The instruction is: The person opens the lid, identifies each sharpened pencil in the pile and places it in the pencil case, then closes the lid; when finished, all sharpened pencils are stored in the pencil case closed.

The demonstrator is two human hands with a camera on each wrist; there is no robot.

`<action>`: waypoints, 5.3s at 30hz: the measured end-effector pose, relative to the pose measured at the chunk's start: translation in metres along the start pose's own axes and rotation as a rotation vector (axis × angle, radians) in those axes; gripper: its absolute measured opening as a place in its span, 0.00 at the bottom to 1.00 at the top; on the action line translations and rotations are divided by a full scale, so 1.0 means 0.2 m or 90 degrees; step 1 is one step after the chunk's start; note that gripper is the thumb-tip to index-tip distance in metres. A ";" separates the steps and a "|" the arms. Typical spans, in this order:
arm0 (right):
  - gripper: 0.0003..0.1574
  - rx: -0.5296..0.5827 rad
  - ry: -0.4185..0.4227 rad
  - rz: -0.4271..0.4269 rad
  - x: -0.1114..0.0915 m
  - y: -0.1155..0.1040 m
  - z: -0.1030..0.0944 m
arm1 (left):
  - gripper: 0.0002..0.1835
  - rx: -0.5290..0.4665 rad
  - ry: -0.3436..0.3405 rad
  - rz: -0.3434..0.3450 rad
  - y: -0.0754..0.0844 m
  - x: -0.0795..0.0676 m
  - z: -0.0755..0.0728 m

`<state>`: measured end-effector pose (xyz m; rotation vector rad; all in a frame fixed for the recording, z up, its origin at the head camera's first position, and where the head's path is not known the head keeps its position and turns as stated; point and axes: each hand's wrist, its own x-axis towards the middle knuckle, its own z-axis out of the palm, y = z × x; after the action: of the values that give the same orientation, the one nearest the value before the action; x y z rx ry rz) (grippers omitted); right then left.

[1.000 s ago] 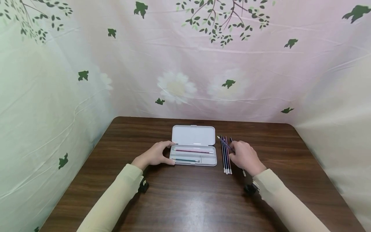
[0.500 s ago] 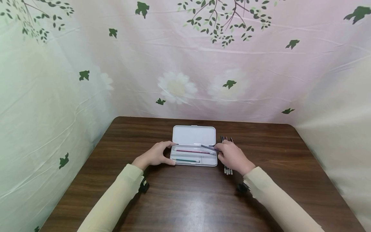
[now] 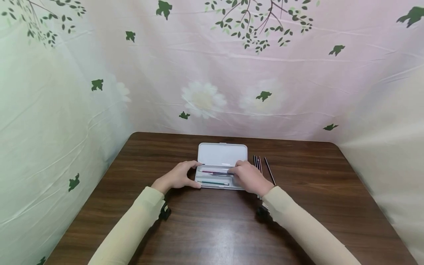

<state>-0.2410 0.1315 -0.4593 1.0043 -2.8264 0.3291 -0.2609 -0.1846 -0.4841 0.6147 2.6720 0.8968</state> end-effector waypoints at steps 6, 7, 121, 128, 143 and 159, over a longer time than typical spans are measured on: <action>0.18 0.026 0.002 -0.008 0.05 -0.03 0.02 | 0.48 -0.002 -0.005 0.001 0.01 0.00 -0.01; 0.19 0.030 0.001 -0.008 0.06 -0.03 0.03 | 0.48 -0.001 -0.004 0.001 0.01 0.00 -0.01; 0.10 0.085 0.015 0.334 -0.29 0.25 -0.15 | 0.47 -0.008 0.004 -0.002 0.01 -0.01 0.00; 0.11 0.078 0.038 0.295 -0.29 0.25 -0.15 | 0.47 -0.002 0.004 -0.003 0.01 -0.01 0.00; 0.15 0.093 0.059 0.212 -0.20 0.16 -0.13 | 0.47 -0.002 0.004 -0.002 0.00 0.00 0.01; 0.21 0.046 0.011 0.089 -0.06 0.05 -0.03 | 0.47 -0.003 0.005 0.001 0.00 0.00 0.01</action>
<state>-0.2385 0.1479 -0.4572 0.8126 -2.8957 0.4547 -0.2606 -0.1846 -0.4854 0.6140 2.6767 0.9070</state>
